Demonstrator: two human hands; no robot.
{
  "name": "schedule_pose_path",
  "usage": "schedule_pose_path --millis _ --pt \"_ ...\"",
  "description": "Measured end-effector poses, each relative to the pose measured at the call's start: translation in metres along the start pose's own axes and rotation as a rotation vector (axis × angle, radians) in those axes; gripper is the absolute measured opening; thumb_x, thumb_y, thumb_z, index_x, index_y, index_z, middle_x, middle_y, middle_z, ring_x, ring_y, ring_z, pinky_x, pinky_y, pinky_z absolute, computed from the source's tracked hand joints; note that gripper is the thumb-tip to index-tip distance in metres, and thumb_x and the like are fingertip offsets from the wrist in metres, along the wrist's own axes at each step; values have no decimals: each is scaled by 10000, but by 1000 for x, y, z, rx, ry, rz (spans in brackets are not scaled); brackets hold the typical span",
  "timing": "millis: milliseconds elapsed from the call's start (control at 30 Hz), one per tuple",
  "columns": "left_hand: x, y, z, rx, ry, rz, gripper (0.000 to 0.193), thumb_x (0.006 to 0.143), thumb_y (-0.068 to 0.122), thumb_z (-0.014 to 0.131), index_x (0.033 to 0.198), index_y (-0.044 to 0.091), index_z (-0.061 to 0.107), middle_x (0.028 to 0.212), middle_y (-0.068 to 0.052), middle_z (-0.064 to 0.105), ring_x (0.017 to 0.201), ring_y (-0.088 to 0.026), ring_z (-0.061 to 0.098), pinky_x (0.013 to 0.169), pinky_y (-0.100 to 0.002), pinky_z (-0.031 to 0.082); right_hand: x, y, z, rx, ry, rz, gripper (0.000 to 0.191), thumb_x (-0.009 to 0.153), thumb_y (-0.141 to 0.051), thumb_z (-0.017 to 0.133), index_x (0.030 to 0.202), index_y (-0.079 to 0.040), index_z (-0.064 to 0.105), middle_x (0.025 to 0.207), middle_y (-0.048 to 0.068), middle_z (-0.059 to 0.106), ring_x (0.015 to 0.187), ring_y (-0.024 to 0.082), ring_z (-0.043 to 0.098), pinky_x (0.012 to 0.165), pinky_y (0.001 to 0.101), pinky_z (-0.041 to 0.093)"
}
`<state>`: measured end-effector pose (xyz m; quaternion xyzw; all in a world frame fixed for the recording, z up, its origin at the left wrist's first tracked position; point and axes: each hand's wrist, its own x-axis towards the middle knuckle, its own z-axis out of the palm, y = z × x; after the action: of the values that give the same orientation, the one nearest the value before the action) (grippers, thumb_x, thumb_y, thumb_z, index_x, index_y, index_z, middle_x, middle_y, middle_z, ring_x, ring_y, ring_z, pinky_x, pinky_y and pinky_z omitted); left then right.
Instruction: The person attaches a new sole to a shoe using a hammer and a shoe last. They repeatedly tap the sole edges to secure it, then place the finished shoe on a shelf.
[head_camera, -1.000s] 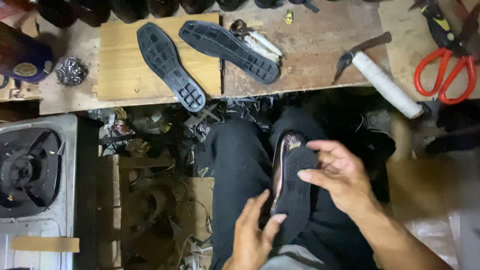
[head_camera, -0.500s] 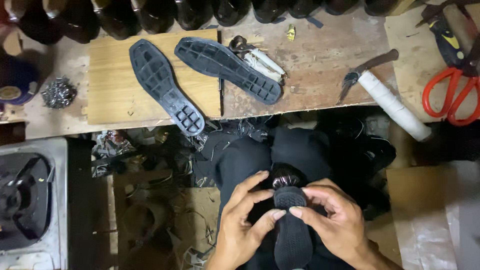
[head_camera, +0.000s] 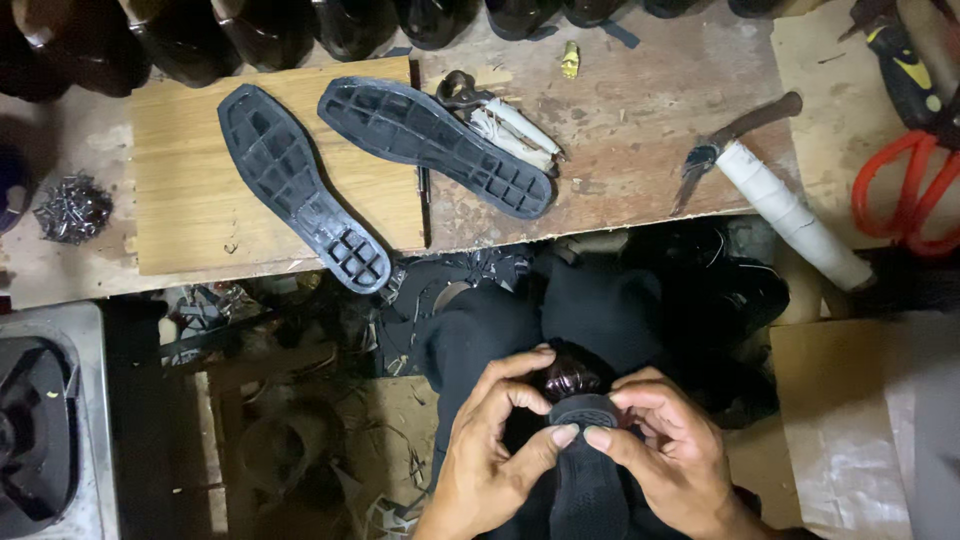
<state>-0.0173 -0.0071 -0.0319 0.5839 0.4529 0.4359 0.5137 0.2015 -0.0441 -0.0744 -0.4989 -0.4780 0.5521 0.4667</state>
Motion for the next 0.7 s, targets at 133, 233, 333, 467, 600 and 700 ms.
schedule_pose_path --millis 133,233,333,467,600,700 --pt "5 0 5 12 32 9 235 895 81 806 980 18 595 1332 -199 673 1302 -354 684 1077 -426 530 3 4 4 105 69 39 299 832 100 748 1097 42 621 1065 117 631 944 146 676 808 278 576" --pt "9 -2 6 44 35 13 238 884 78 806 971 16 592 1317 -200 681 1284 -351 690 1059 -415 537 6 4 4 135 89 56 280 841 101 740 1091 48 625 1065 103 618 948 140 664 812 278 564" --pt "13 -5 7 60 29 20 248 883 68 803 961 15 573 1294 -200 689 1278 -353 693 1061 -415 534 9 1 2 167 88 119 244 849 106 741 1070 59 648 1042 103 621 936 136 654 796 281 554" --pt "20 -5 9 26 33 -9 242 889 64 800 960 10 575 1288 -204 696 1265 -353 714 1053 -416 552 16 -1 -1 188 75 185 232 849 102 748 1055 47 657 991 86 645 904 123 661 783 278 561" --pt "28 1 2 -52 -5 -224 403 840 125 817 1135 11 566 1316 -189 676 1209 -338 722 1036 -401 572 20 0 -3 104 119 319 249 812 77 763 1036 28 666 912 77 718 813 112 684 726 272 576" --pt "32 7 -10 93 -131 -183 561 805 123 797 1284 -56 566 1476 -272 492 1301 -389 595 1055 -431 519 20 0 -6 99 136 322 294 778 73 783 1048 32 676 901 81 725 799 112 687 715 266 573"
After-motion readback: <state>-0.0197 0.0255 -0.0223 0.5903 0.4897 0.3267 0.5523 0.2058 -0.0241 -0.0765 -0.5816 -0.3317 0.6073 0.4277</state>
